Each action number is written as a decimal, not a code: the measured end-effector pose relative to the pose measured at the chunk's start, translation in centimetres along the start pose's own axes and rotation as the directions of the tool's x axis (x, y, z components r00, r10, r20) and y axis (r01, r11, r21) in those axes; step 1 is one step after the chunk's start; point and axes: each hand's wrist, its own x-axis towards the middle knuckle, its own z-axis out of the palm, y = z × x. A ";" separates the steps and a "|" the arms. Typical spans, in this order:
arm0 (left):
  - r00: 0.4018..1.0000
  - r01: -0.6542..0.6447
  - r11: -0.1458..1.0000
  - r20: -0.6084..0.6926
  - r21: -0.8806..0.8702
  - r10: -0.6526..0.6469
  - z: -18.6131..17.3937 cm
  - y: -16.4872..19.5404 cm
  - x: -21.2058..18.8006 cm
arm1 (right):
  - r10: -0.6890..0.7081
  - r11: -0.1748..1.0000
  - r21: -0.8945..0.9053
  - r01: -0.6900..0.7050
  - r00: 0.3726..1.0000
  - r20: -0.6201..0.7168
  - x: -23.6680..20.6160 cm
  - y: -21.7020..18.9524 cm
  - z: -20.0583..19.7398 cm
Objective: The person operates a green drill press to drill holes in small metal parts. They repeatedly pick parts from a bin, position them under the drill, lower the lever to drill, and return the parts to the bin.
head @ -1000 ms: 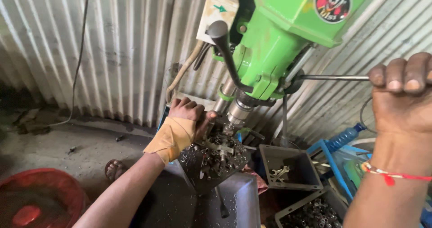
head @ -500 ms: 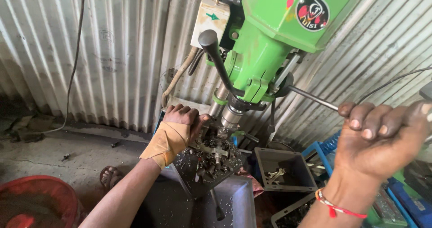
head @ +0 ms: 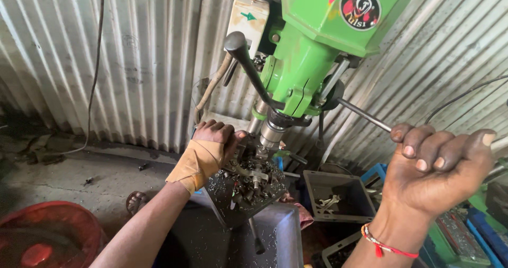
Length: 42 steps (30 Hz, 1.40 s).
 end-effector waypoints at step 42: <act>0.997 -0.060 0.998 -0.051 -0.013 0.059 0.0 -0.1 0.0 | -0.018 1.000 0.006 0.018 1.000 -0.015 -2.1 1.2 -1.2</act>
